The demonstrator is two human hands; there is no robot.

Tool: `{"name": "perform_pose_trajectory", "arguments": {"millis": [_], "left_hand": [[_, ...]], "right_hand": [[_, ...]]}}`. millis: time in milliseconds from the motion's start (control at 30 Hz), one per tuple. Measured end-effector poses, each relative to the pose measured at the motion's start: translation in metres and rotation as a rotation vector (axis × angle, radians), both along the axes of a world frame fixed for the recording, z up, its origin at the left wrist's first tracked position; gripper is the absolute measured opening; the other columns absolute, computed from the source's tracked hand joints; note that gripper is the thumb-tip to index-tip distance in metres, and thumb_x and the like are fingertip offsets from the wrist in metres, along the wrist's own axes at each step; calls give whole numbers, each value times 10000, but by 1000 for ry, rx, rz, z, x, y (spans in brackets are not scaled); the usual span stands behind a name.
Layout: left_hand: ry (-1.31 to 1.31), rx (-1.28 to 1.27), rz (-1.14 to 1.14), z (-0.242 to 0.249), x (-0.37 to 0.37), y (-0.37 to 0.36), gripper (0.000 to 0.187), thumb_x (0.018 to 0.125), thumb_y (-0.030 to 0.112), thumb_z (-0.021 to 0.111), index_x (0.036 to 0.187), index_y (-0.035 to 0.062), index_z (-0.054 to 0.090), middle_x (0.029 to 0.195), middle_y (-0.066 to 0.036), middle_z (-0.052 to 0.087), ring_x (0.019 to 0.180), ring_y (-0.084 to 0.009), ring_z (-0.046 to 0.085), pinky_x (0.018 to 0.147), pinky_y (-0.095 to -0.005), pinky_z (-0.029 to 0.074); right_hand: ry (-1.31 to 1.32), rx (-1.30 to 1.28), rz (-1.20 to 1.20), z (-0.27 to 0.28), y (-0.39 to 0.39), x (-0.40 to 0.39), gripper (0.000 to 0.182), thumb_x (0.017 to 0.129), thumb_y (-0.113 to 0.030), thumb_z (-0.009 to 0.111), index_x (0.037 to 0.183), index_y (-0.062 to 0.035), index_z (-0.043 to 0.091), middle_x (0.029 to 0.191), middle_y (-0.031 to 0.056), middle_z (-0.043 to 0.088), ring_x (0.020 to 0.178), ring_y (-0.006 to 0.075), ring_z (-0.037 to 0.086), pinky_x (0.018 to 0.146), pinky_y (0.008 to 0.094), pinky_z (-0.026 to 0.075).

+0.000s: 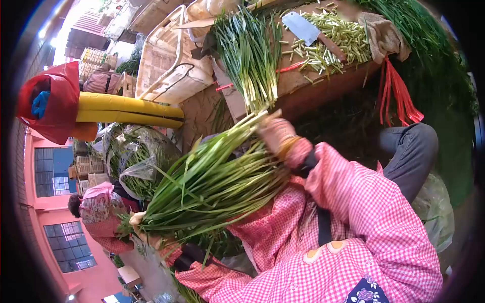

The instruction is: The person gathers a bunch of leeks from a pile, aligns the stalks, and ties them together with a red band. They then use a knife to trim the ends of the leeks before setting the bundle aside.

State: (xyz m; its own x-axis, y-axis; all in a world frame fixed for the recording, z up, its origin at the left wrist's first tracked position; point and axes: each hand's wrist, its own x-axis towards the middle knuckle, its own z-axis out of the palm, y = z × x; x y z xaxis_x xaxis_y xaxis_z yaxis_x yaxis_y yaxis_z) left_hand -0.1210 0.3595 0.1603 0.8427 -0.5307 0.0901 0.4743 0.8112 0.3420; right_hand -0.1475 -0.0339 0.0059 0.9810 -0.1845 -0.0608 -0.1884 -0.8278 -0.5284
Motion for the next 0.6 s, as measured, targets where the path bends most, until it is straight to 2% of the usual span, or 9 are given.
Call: {"name": "perform_pose_trajectory", "arguments": {"millis": [100,167,233,267,333,433,467,500,600], "left_hand": [[60,65,159,-11,-1,33,227,873,243,558,1031,93,621,1059,-44,619,960,-169,581,863,-417,461],[175,48,73,-16,9,51,271,869,270,565,1067,90,616,1058,-55,629,982,-178,588,863,-454,470],[359,-158,164,-24,14,59,267,874,283,560,1049,94,627,1052,-56,634,971,-182,597,855,-484,469],[239,135,247,-35,21,75,241,873,271,565,1020,98,644,1045,-58,640,947,-182,610,857,-460,479],[181,256,309,-36,21,68,233,871,257,568,1004,84,649,1040,-58,643,936,-177,615,854,-454,484],[165,306,374,-33,20,60,243,866,274,573,976,74,654,1028,-79,645,935,-181,616,850,-447,494],[121,362,337,-31,19,58,240,867,281,570,955,77,660,1017,-86,648,917,-191,624,830,-432,510],[76,418,298,-27,20,52,239,869,287,567,934,80,667,1007,-93,651,899,-202,633,810,-416,526],[200,655,211,-1,4,40,305,836,376,600,930,93,668,984,-112,654,839,-269,644,736,-491,527]], "right_hand": [[42,328,-245,-47,-80,-47,273,850,-253,495,985,-33,581,862,160,637,796,329,615,713,451,483],[494,-121,-4,-91,-129,-66,302,829,-292,527,996,-52,605,818,144,644,807,319,622,730,431,496],[792,-338,126,-59,-144,-69,368,775,-351,580,1007,-67,622,888,125,650,866,308,621,790,398,491],[654,-295,102,-18,-138,-70,507,722,-417,627,1087,-67,593,1045,136,621,984,298,588,863,370,456],[164,159,76,17,-118,-59,699,704,-473,649,1222,-32,487,1176,194,543,1100,292,520,939,365,397],[297,1219,128,46,-64,-32,738,751,-443,653,1270,26,418,1161,155,566,1062,212,542,901,287,417],[177,1415,150,21,-31,-21,613,767,-365,666,1229,-4,486,1103,135,598,999,163,559,876,272,425],[35,898,109,38,-11,-28,443,762,-308,689,1101,-36,605,1008,104,634,909,117,577,823,271,452],[-242,1085,336,59,-13,-42,225,773,-221,680,933,-64,683,909,92,651,818,140,611,761,284,490]]}}
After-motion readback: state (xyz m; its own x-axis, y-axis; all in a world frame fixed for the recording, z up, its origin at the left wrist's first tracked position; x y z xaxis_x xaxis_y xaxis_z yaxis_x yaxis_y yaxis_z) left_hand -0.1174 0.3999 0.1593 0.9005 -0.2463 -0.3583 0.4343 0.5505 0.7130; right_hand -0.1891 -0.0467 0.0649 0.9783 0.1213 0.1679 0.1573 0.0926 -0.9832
